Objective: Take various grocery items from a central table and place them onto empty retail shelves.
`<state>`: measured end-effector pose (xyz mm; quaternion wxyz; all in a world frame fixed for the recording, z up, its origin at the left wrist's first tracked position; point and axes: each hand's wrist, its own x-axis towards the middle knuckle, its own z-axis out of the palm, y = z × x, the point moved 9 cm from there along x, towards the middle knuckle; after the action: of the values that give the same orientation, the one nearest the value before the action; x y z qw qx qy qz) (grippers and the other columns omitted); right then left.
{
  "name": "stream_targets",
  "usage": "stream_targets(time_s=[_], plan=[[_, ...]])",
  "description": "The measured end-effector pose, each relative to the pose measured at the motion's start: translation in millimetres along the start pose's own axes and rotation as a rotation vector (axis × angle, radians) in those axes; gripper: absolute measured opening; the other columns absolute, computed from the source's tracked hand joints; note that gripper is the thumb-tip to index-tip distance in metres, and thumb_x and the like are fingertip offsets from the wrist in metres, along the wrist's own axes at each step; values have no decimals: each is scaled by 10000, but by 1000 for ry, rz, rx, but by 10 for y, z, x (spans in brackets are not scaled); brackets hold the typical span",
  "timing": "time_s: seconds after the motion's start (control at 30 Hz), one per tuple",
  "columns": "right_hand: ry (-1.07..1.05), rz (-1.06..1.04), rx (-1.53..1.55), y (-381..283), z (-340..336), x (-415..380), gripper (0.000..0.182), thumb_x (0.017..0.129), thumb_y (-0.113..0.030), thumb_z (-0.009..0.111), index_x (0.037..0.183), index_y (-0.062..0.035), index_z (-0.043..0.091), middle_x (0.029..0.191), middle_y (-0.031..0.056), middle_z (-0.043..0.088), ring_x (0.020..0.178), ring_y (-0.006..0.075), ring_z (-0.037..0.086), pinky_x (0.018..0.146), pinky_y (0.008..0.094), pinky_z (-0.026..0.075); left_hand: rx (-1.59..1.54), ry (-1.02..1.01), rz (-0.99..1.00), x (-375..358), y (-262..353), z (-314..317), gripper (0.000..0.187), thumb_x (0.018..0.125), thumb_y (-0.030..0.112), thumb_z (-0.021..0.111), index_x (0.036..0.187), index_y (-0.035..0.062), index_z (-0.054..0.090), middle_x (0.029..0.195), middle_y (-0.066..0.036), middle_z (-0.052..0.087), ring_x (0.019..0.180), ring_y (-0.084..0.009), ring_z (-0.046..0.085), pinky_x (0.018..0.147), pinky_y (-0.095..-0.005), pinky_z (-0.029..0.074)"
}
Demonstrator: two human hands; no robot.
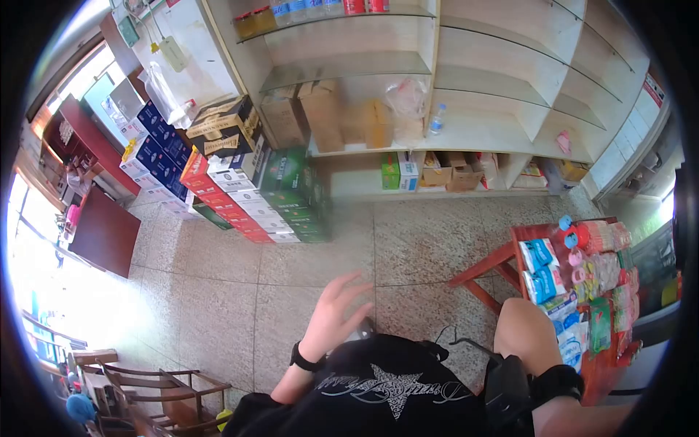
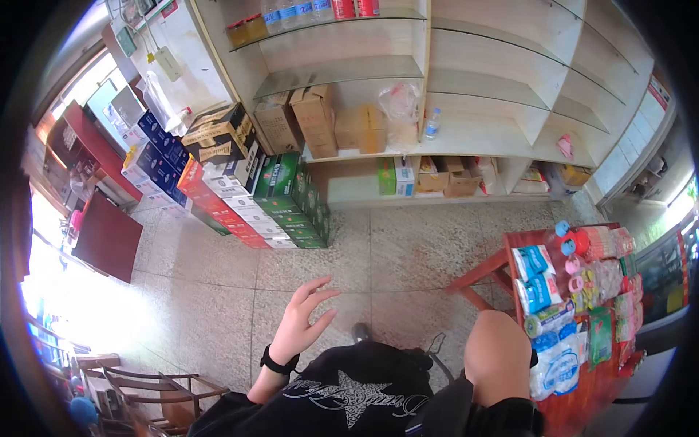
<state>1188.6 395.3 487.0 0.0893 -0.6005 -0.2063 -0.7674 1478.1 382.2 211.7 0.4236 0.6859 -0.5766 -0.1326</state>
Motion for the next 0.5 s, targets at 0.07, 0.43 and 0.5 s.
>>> stream_targets(time_s=[0.07, 0.43, 0.5], plan=[[5, 1, -6, 146, 178, -24, 346, 952, -282, 466, 1199, -40, 481, 1179, 94, 534, 1038, 245, 465, 841, 388, 338, -5, 11, -30, 29, -152, -155, 341, 798, 85, 674, 1138, 84, 640, 1284, -152, 534, 1186, -338, 508, 992, -405, 411], [56, -20, -27, 1142, 577, -223, 327, 953, -279, 467, 1181, -46, 493, 1166, 89, 540, 1024, 241, 469, 831, 382, 338, -18, 64, -191, 599, -892, -401, 339, 794, 47, 654, 1132, 65, 636, 1276, -163, 536, 1174, -335, 524, 985, -397, 416], [71, -36, -32, 1365, 528, -264, 324, 953, -279, 467, 1177, -47, 495, 1164, 89, 541, 1022, 240, 469, 829, 381, 338, -9, 65, -195, 796, -978, -426, 337, 796, 46, 651, 1133, 63, 635, 1277, -162, 535, 1172, -336, 525, 984, -397, 417]])
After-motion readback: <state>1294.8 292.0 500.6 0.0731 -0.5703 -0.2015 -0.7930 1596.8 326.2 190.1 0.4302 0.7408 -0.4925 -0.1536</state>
